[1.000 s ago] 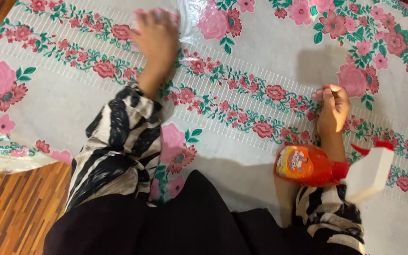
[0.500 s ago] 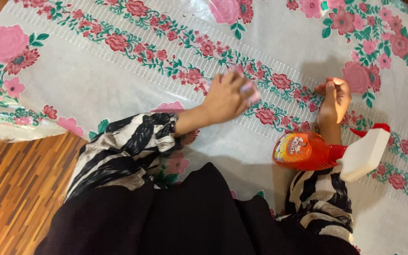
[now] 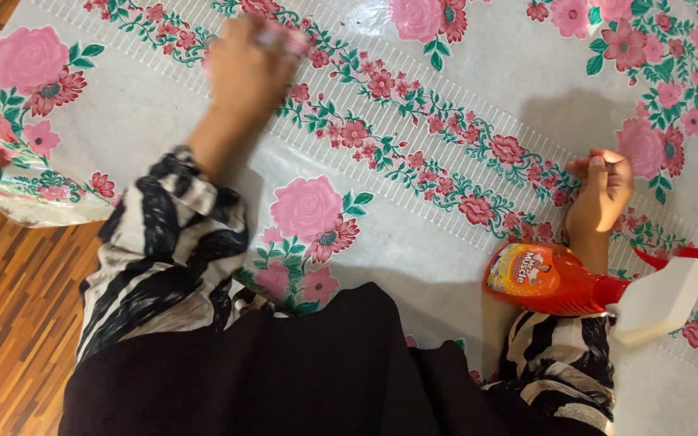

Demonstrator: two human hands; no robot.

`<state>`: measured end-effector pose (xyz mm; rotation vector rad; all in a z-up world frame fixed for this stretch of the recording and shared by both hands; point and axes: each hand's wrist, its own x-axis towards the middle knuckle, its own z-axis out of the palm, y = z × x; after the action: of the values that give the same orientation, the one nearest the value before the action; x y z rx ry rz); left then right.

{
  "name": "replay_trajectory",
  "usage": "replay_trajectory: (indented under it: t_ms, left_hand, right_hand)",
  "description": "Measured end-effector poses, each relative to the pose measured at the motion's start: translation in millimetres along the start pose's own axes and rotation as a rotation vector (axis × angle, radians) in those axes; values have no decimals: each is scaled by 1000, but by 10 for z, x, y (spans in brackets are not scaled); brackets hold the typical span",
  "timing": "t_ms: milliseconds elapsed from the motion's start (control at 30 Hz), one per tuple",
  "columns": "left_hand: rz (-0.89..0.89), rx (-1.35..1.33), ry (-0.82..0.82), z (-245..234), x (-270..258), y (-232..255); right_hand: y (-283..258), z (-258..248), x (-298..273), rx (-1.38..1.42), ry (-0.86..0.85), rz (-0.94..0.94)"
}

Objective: Cleaning a floral tablecloth with a spray bottle and a cloth.

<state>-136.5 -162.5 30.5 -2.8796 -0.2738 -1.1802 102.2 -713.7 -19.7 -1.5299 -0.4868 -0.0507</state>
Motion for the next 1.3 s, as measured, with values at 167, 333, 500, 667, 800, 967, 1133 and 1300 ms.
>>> replay_trajectory:
  t_ms: [167,333,500,667,800,967,1133,1300]
  left_hand:
    - [-157,203,24,-106,-332,-920]
    - [-268,380,54,-136,-511,-953]
    - [-364,444,99,-131,-570,-312]
    - [-247,267,-27,-592,-633,916]
    - [-97,2,-176,-929,-846,1785]
    - [108,-120,-188,-1130,-1203,2263]
    - [242,-404,-277,-1359,-1262,2041]
    - [69,-233,-184,-1391,-1130,1344]
  right_hand:
    - [2,-8,-3,11,3,6]
    - [-16,2,7,-8,-18,-5]
    - [7,2,1,-8,-17,-11]
    - [8,0,-7,-2,-26,-22]
    - [-91,61,-51,-10,-61,-64]
    - [-148,89,-92,-16,-84,-95]
    - [-142,93,-81,-13,-99,-109]
    - [-91,58,-71,25,-105,-101]
